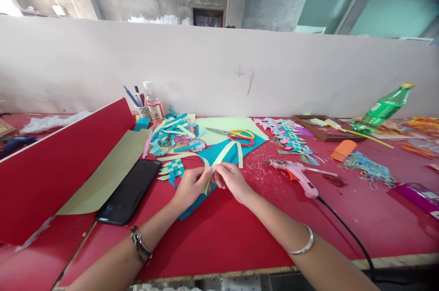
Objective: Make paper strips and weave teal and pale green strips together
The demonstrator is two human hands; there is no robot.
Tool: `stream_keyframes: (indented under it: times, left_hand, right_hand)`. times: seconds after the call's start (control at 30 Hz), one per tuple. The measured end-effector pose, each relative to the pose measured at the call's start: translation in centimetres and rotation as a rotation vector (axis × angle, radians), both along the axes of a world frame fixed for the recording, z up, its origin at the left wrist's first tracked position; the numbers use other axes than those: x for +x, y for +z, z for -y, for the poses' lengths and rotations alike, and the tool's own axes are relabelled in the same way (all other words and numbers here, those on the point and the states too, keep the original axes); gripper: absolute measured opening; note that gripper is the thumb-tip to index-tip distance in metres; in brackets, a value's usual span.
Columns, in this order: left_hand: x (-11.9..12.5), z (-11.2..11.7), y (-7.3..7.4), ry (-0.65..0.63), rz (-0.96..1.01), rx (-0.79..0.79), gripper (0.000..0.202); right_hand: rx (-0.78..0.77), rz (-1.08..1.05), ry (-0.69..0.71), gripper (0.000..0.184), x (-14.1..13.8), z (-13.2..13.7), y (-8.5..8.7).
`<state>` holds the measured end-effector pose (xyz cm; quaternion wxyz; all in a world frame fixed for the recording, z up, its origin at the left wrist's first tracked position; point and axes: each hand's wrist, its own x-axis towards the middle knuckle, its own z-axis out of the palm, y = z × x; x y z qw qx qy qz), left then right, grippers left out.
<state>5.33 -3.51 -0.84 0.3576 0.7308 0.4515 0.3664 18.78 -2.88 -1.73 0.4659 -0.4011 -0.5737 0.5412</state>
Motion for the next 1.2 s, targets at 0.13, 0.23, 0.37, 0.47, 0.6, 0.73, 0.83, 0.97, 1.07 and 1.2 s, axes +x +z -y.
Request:
stream_keyframes:
  times: [0.13,0.23,0.37,0.47,0.6,0.73,0.83,0.97,1.07,1.2]
  left_hand:
    - [-0.08,0.08,0.12,-0.032,-0.031,0.026,0.048]
    - [-0.08,0.12,0.17,-0.027,-0.045,0.063,0.049]
    - [0.10,0.24,0.10,0.031,-0.015,0.042,0.049]
    - [0.18,0.32,0.10,0.051,0.016,0.005,0.049]
    - [0.07,0.27,0.11,0.055,0.035,0.007,0.050]
    - [-0.06,0.21,0.06,-0.009,-0.012,0.002,0.048]
    - [-0.13,0.23,0.05,-0.007,-0.066,0.029,0.049]
    - [-0.20,0.23,0.01,0.004,-0.082,0.067,0.051]
    - [-0.12,0.22,-0.12,0.031,-0.055,0.049,0.051]
    - [0.07,0.27,-0.27,0.043,-0.008,-0.010,0.051]
  right_hand:
    - [0.022,0.037,0.040,0.031,0.14,0.02,0.06]
    - [0.060,0.078,0.090,0.032,0.22,0.03,-0.09]
    - [0.060,0.067,0.080,0.033,0.14,0.00,-0.22]
    - [0.044,0.045,0.068,0.032,0.03,0.05,-0.23]
    - [0.036,0.029,0.052,0.032,0.04,0.09,-0.15]
    - [0.028,0.019,-0.031,0.031,0.11,0.02,0.10]
    - [0.031,0.055,0.009,0.030,0.03,0.06,0.20]
    - [0.089,0.086,0.090,0.032,-0.07,0.23,0.08]
    - [0.089,0.083,0.090,0.033,-0.01,0.27,0.01]
    - [0.061,0.053,0.090,0.032,-0.04,0.27,0.11]
